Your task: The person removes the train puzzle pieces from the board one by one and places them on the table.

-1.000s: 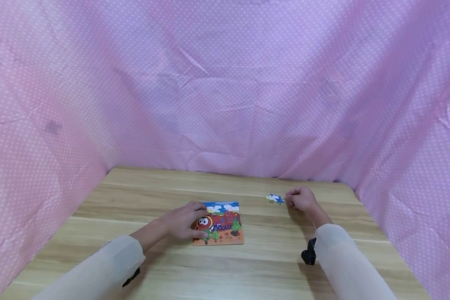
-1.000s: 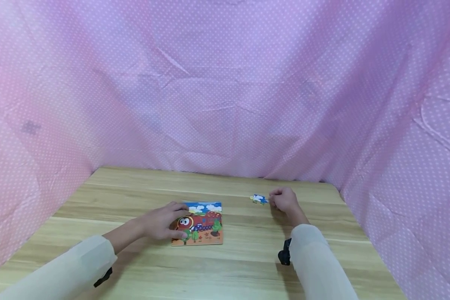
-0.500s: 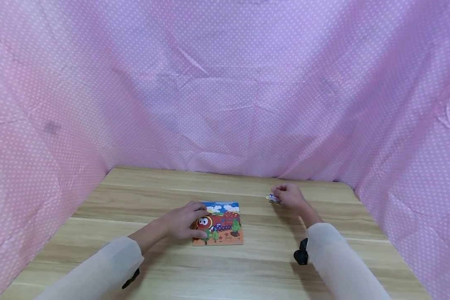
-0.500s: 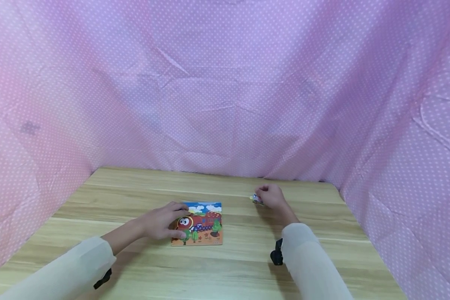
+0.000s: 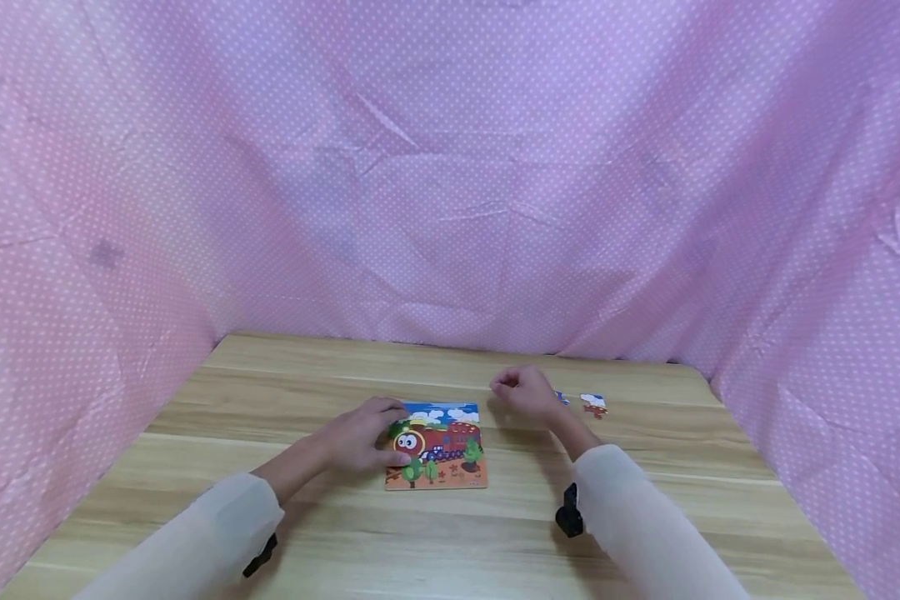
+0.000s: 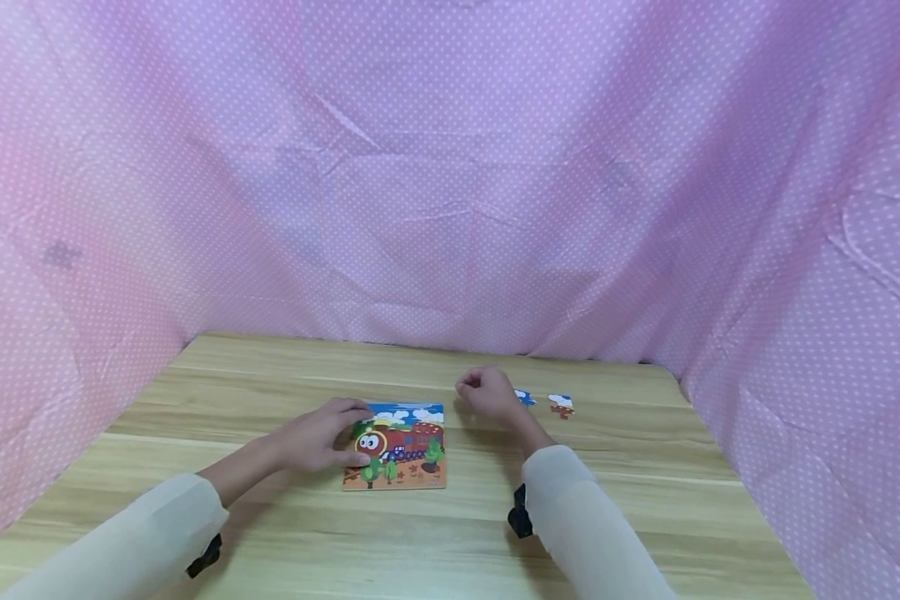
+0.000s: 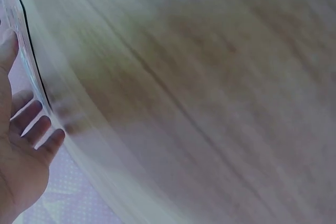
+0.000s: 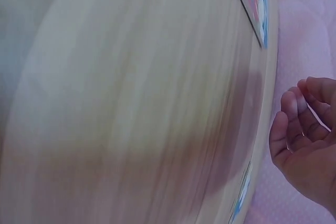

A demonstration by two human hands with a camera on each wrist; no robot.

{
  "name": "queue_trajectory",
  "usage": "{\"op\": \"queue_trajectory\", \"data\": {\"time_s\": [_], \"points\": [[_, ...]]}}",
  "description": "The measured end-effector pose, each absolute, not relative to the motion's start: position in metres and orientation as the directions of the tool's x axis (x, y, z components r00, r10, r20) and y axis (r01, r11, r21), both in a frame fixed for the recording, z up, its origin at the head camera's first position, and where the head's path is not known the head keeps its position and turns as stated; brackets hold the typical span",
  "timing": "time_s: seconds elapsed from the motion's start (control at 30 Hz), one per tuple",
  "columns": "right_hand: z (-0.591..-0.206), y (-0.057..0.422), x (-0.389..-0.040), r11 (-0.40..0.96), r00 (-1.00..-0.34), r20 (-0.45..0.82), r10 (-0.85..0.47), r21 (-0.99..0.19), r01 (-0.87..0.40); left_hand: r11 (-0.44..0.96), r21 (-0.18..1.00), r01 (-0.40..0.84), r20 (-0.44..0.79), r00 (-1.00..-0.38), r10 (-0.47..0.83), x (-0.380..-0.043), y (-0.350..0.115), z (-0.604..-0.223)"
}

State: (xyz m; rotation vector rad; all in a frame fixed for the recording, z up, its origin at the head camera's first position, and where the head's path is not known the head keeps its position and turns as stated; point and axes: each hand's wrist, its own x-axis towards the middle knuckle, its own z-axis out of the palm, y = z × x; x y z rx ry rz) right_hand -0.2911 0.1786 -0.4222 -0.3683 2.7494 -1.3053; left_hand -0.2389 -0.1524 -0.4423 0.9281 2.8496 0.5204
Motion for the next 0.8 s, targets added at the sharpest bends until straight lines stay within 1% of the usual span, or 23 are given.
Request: {"op": "queue_trajectory", "data": {"time_s": [0.23, 0.5, 0.67, 0.8], "points": [[-0.421, 0.145, -0.286, 0.625, -0.941, 0.057, -0.334, -0.734, -0.266, 0.774, 0.325, 0.544, 0.030, -0.824, 0.566, -0.244, -0.154, -0.449], [-0.423, 0.109, -0.279, 0.648, -0.890, 0.024, -0.456, -0.677, -0.350, 0.796, 0.311, 0.519, 0.006, -0.839, 0.545, -0.247, -0.154, -0.447], [-0.429, 0.090, -0.275, 0.662, -0.863, 0.007, -0.506, -0.637, -0.394, 0.800, 0.310, 0.514, -0.014, -0.839, 0.544, -0.249, -0.154, -0.448], [-0.432, 0.078, -0.274, 0.694, -0.852, -0.007, -0.523, -0.583, -0.421, 0.799, 0.320, 0.509, -0.022, -0.839, 0.543, -0.250, -0.154, -0.448]]}}
